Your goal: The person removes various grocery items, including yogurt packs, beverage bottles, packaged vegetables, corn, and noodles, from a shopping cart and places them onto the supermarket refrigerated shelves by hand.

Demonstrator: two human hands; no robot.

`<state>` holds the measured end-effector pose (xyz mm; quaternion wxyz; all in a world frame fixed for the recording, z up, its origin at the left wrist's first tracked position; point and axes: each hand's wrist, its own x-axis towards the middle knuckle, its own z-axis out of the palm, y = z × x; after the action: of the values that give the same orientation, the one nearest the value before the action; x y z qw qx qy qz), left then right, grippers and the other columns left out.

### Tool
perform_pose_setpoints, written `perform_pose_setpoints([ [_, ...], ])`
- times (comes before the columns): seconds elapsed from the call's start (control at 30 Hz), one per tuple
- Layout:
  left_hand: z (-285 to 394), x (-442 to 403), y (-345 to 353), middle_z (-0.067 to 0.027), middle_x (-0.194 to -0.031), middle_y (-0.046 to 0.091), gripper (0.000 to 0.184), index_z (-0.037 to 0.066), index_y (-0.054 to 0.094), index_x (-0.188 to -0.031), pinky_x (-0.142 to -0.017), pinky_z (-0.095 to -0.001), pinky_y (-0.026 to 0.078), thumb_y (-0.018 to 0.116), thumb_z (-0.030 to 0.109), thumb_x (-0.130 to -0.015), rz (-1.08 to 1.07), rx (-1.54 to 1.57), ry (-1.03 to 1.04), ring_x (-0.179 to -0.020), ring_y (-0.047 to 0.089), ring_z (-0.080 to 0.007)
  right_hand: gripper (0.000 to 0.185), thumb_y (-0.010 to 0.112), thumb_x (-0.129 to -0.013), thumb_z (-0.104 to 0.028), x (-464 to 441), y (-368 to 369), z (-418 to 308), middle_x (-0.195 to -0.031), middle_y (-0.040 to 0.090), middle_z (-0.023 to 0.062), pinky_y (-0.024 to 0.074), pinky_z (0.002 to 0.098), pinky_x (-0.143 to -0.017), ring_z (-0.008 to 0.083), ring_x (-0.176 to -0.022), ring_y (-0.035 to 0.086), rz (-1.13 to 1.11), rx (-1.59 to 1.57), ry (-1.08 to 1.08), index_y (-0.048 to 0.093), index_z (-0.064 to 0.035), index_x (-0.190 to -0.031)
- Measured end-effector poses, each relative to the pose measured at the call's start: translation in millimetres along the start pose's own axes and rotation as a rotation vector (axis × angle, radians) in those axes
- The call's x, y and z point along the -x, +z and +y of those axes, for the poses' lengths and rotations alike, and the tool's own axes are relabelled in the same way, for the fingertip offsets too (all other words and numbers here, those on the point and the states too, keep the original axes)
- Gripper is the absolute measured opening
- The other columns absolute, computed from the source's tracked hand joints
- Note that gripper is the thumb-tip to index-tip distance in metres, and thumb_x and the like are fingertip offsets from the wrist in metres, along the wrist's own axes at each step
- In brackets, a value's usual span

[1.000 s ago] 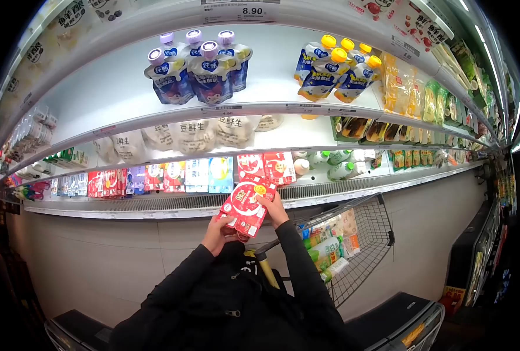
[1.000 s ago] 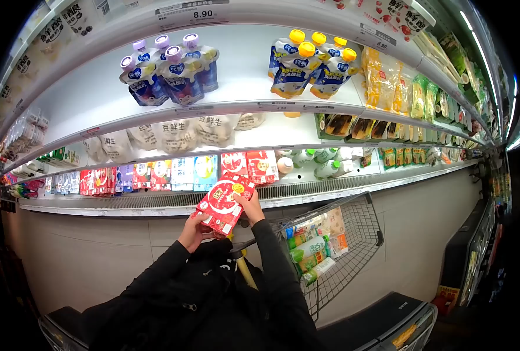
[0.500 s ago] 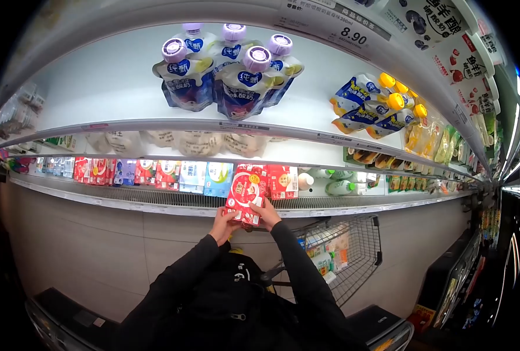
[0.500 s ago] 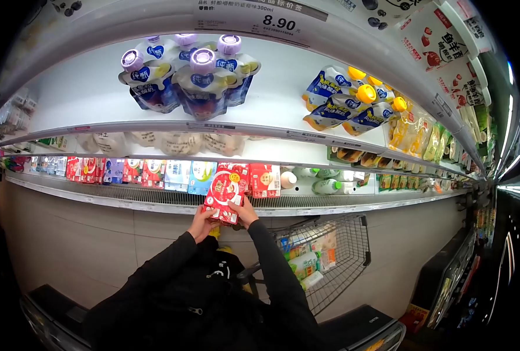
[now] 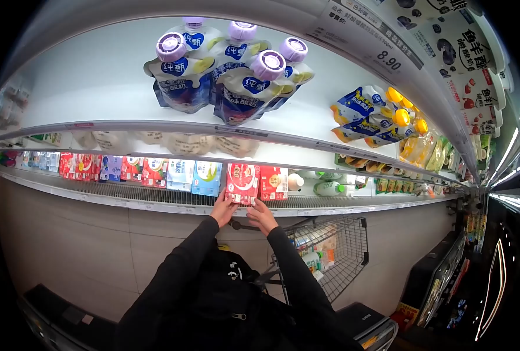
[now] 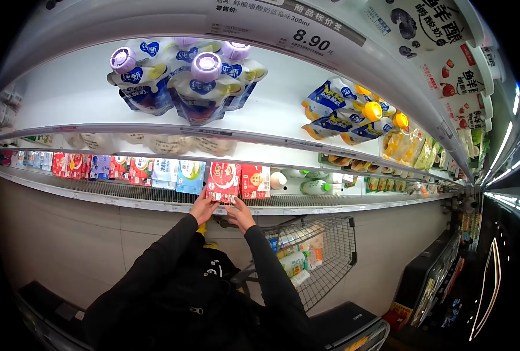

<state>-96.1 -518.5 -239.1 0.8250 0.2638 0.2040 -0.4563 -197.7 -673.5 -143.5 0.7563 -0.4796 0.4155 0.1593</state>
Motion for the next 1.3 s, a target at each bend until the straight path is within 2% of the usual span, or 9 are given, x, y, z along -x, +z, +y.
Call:
perform_pose_setpoints([
  [0.23, 3, -12, 23, -0.0146, -0.147, 0.046, 0.064, 0.022, 0.017, -0.159, -0.116, -0.0464, 0.039, 0.050, 0.008, -0.105, -0.030, -0.123, -0.041, -0.136, 0.049, -0.0312, 0.079, 0.069, -0.096, -0.027, 15, 1, -7, -0.160, 0.034, 0.0191, 0.0331, 0.0542, -0.115, 0.0343, -0.139, 0.047, -0.033, 0.011, -0.043, 0.026, -0.0094, -0.159],
  [0.4, -9, 16, 27, -0.0182, -0.139, 0.057, 0.072, 0.013, 0.013, -0.159, -0.102, -0.0435, 0.047, 0.056, 0.015, -0.102, 0.193, -0.396, -0.156, -0.121, 0.060, -0.0311, 0.054, 0.065, -0.099, -0.018, 51, -10, 0, -0.139, 0.059, 0.0155, 0.0475, 0.0411, -0.104, 0.0267, -0.122, 0.062, 0.097, 0.052, -0.188, 0.045, -0.0040, -0.148],
  [0.5, -40, 31, 30, -0.0139, -0.128, 0.067, 0.063, 0.004, 0.028, -0.152, -0.093, -0.0354, 0.049, 0.058, 0.022, -0.100, 0.283, -0.595, -0.235, -0.109, 0.065, -0.0232, 0.032, 0.061, -0.099, -0.004, 97, -27, 11, -0.119, 0.068, 0.0134, 0.0512, 0.0307, -0.095, 0.0201, -0.109, 0.067, 0.302, 0.024, -0.656, 0.059, 0.0024, -0.130],
  [0.6, -63, 59, 80, -0.0101, -0.125, 0.068, 0.050, 0.005, 0.050, -0.139, -0.087, -0.0321, 0.050, 0.065, 0.027, -0.097, -0.041, -0.816, -0.309, -0.104, 0.065, -0.0161, 0.027, 0.059, -0.100, -0.005, 158, -43, 6, -0.112, 0.069, 0.0117, 0.0521, 0.0308, -0.092, 0.0182, -0.100, 0.067, 0.566, 0.059, -0.770, 0.060, 0.0026, -0.126],
  [0.77, -120, 94, 159, -0.0110, -0.116, 0.071, 0.040, 0.002, 0.056, -0.129, -0.095, -0.0366, 0.052, 0.069, 0.021, -0.095, -0.560, -0.988, -0.112, -0.110, 0.067, -0.0198, 0.025, 0.059, -0.100, -0.004, 203, -100, 61, -0.106, 0.069, 0.0104, 0.0524, 0.0304, -0.089, 0.0162, -0.095, 0.066, 0.813, -0.030, -0.816, 0.061, 0.0033, -0.123],
  [0.97, -183, 160, 195, -0.0183, -0.115, 0.070, 0.043, 0.004, 0.060, -0.120, -0.093, -0.0453, 0.052, 0.067, 0.035, -0.090, -1.031, -1.576, 0.121, -0.107, 0.066, -0.0372, 0.020, 0.059, -0.099, -0.004, 245, -120, 145, -0.106, 0.068, 0.0096, 0.0527, 0.0292, -0.085, 0.0171, -0.095, 0.067, 0.961, -0.034, -0.716, 0.063, 0.0024, -0.118],
  [1.07, -211, 174, 171, -0.0242, -0.112, 0.068, 0.058, 0.007, 0.058, -0.132, -0.093, -0.0490, 0.051, 0.066, 0.046, -0.090, -1.138, -1.939, -0.047, -0.108, 0.064, -0.0416, 0.022, 0.063, -0.096, -0.007, 276, -128, 183, -0.105, 0.067, 0.0119, 0.0539, 0.0329, -0.084, 0.0228, -0.096, 0.069, 1.020, 0.345, -0.600, 0.065, 0.0004, -0.117],
  [1.17, -235, 163, 112, -0.0228, -0.098, 0.070, 0.054, 0.004, 0.074, -0.098, -0.085, -0.0491, 0.052, 0.055, 0.054, -0.095, -1.214, -2.271, 0.370, -0.095, 0.067, -0.0387, 0.024, 0.066, -0.094, -0.011, 301, -137, 239, -0.106, 0.066, 0.0142, 0.0543, 0.0368, -0.084, 0.0278, -0.097, 0.069, 1.027, 0.511, -0.501, 0.067, -0.0015, -0.115],
  [1.3, -228, 171, 155, -0.0176, -0.082, 0.070, 0.047, 0.005, 0.073, -0.077, -0.076, -0.0485, 0.053, 0.053, 0.043, -0.097, -1.166, -2.325, 0.191, -0.082, 0.067, -0.0360, 0.029, 0.068, -0.094, -0.019, 333, -155, 304, -0.102, 0.069, 0.0134, 0.0541, 0.0377, -0.083, 0.0276, -0.092, 0.069, 1.018, 0.455, -0.337, 0.067, -0.0009, -0.116],
])
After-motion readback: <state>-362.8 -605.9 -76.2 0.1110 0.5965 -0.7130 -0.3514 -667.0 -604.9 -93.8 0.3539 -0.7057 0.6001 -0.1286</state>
